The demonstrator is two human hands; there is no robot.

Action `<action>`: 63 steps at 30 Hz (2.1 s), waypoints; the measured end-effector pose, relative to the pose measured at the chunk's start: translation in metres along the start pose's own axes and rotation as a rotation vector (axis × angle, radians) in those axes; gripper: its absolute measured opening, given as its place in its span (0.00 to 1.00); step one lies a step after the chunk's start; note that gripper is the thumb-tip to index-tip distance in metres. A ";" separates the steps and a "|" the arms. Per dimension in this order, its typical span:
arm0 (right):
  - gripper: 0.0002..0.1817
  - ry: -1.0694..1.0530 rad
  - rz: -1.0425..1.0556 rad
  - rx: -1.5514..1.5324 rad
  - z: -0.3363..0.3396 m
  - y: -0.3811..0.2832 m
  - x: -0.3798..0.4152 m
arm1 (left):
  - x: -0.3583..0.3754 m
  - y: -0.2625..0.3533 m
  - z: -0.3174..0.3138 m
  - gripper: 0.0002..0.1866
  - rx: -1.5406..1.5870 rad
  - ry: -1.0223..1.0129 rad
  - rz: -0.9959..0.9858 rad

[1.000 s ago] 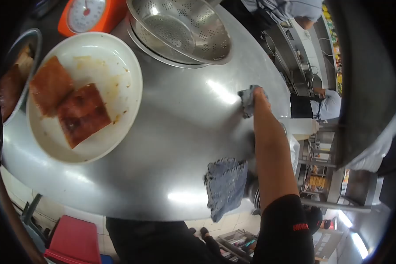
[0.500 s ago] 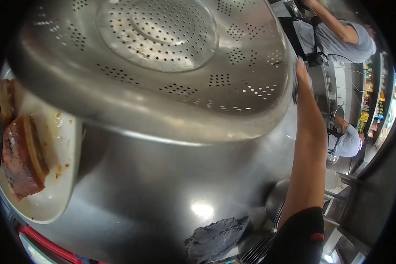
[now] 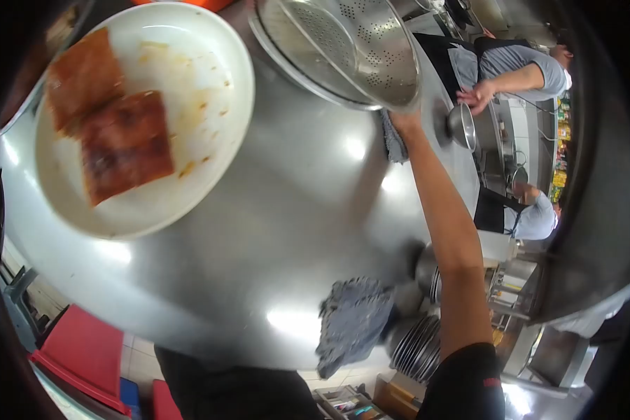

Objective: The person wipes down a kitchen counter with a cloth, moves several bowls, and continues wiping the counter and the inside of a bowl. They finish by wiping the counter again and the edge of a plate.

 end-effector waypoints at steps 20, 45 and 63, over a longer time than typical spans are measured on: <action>0.17 -0.096 -0.090 -0.600 0.152 -0.519 0.210 | 0.060 0.055 0.041 0.46 0.489 0.082 0.330; 0.44 0.080 -0.619 0.335 0.127 0.051 0.045 | 0.059 0.048 0.046 0.42 0.478 0.027 0.364; 0.13 -0.086 -0.309 0.207 0.157 -0.082 0.124 | 0.059 0.047 0.042 0.43 0.482 0.064 0.370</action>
Point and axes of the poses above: each hand's wrist, its own x-axis away from the middle knuckle, its own z-axis out of the back of the hand, y = z × x, the point moved 4 cm from there along -x, towards the middle knuckle, and after that the axes turned 6 degrees about x, right-handed, at the moved point
